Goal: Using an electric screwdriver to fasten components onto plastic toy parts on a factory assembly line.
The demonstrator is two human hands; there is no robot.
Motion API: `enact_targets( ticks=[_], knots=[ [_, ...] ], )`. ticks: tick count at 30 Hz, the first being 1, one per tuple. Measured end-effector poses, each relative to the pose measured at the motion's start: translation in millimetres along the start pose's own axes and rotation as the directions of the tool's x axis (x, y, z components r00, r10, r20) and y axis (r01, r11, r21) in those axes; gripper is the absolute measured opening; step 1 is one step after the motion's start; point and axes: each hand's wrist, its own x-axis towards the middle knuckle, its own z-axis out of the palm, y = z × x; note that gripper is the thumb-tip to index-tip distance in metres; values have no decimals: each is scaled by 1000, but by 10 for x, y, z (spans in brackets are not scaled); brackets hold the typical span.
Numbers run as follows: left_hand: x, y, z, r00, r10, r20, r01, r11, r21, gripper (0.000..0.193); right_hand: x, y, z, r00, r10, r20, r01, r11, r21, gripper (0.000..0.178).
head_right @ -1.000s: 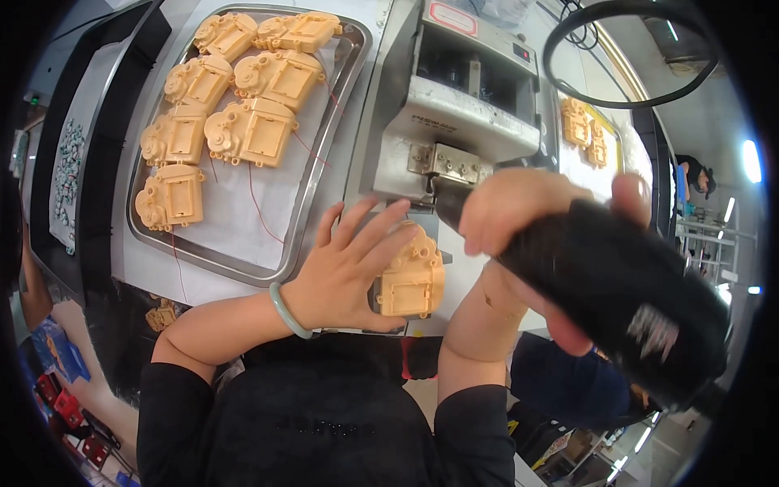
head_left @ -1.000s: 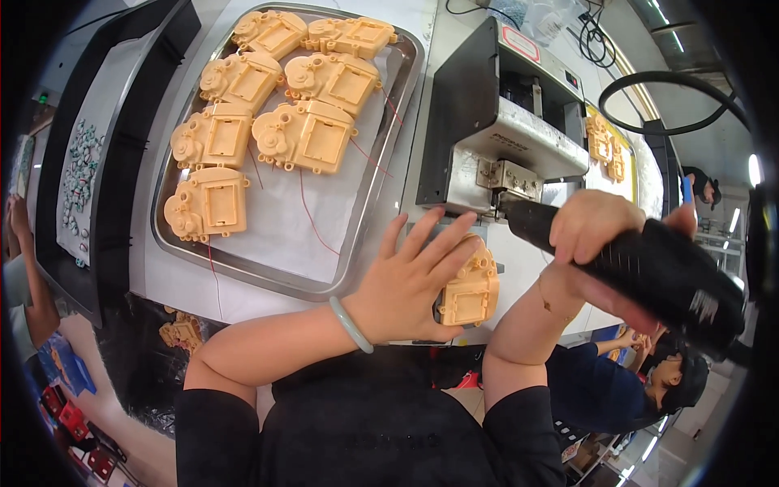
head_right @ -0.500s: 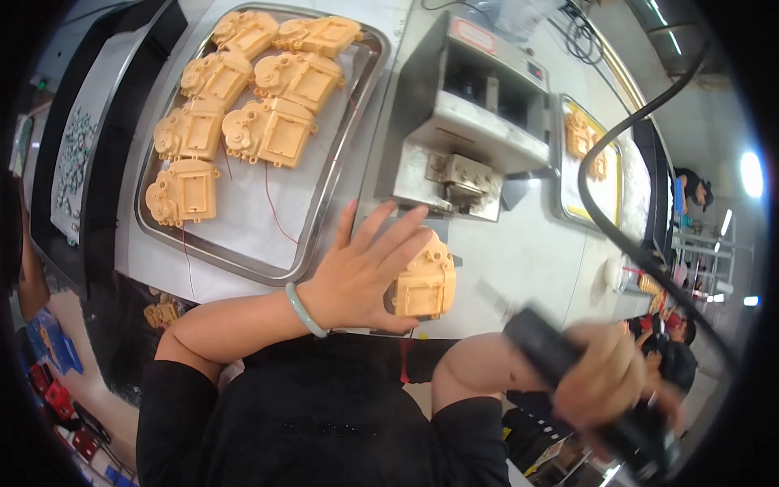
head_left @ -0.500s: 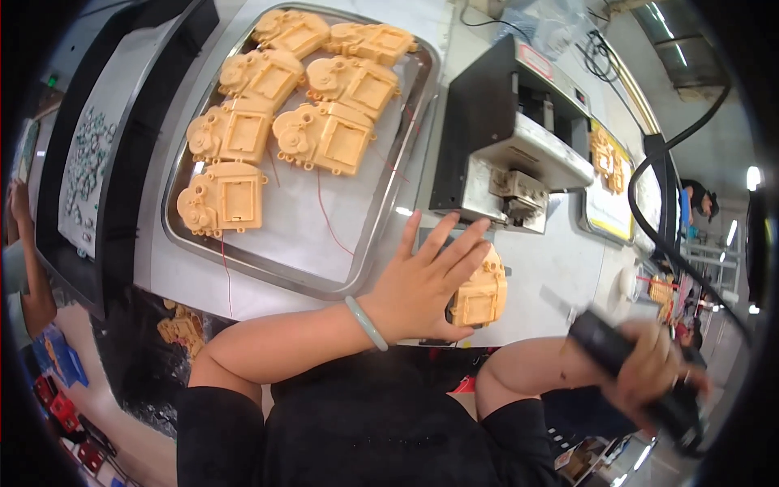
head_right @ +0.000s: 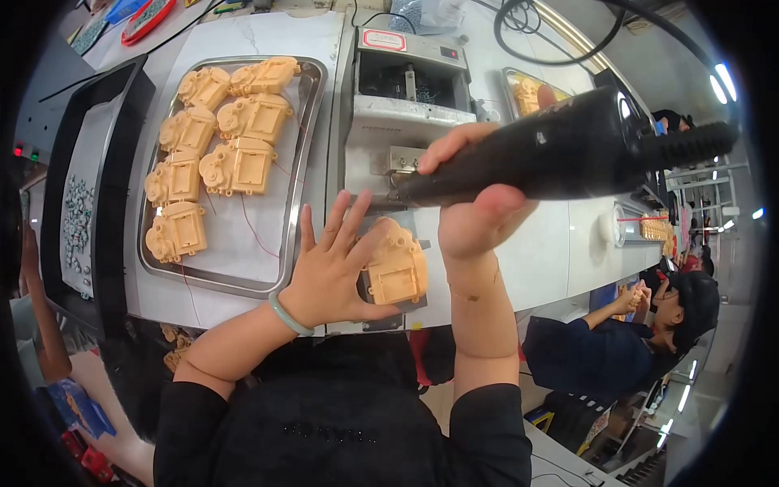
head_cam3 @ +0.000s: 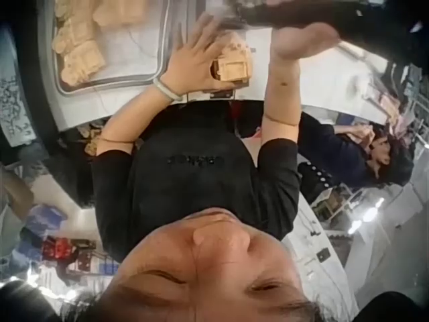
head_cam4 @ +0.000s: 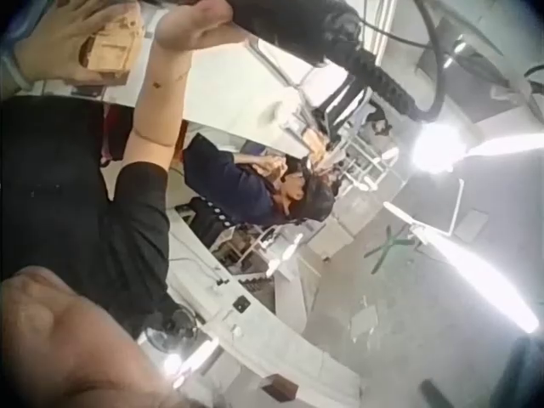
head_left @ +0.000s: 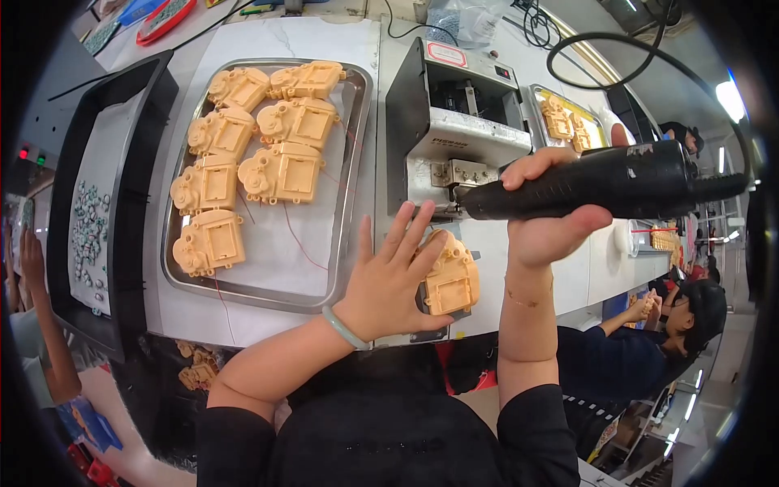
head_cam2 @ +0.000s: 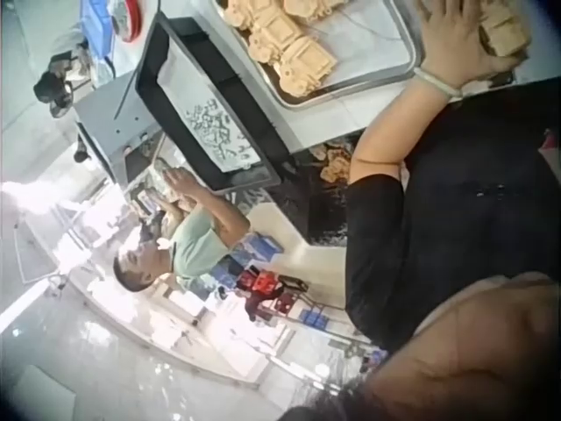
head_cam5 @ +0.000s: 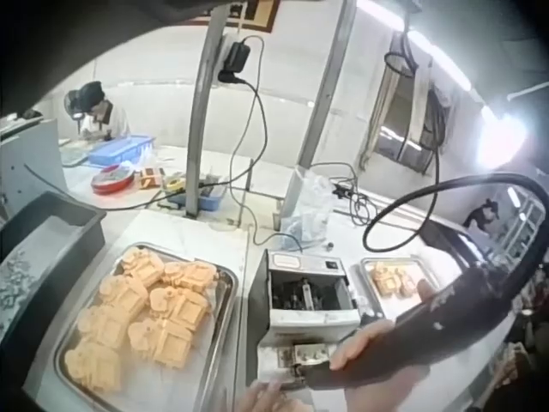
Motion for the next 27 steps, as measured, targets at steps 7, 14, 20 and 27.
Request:
enact_targets(
  ticks=[7,14,20,27],
  knots=[
    [2,12,-17,1000,2,-28,-2,1000,-3,90,-2,-358,-89,1000,22,-6,-20,991,135,93],
    [-20,-14,-19,999,-40,27,39,998,47,92,-89,-58,-32,997,55,62,-54,998,-19,96],
    [5,40,-19,1000,-17,-21,18,1000,8,92,-5,-253,-165,994,17,110,-45,964,261,109],
    [5,34,2,1000,-20,-25,20,1000,1,93,-56,-47,-53,997,-55,-61,58,997,49,97]
  ],
)
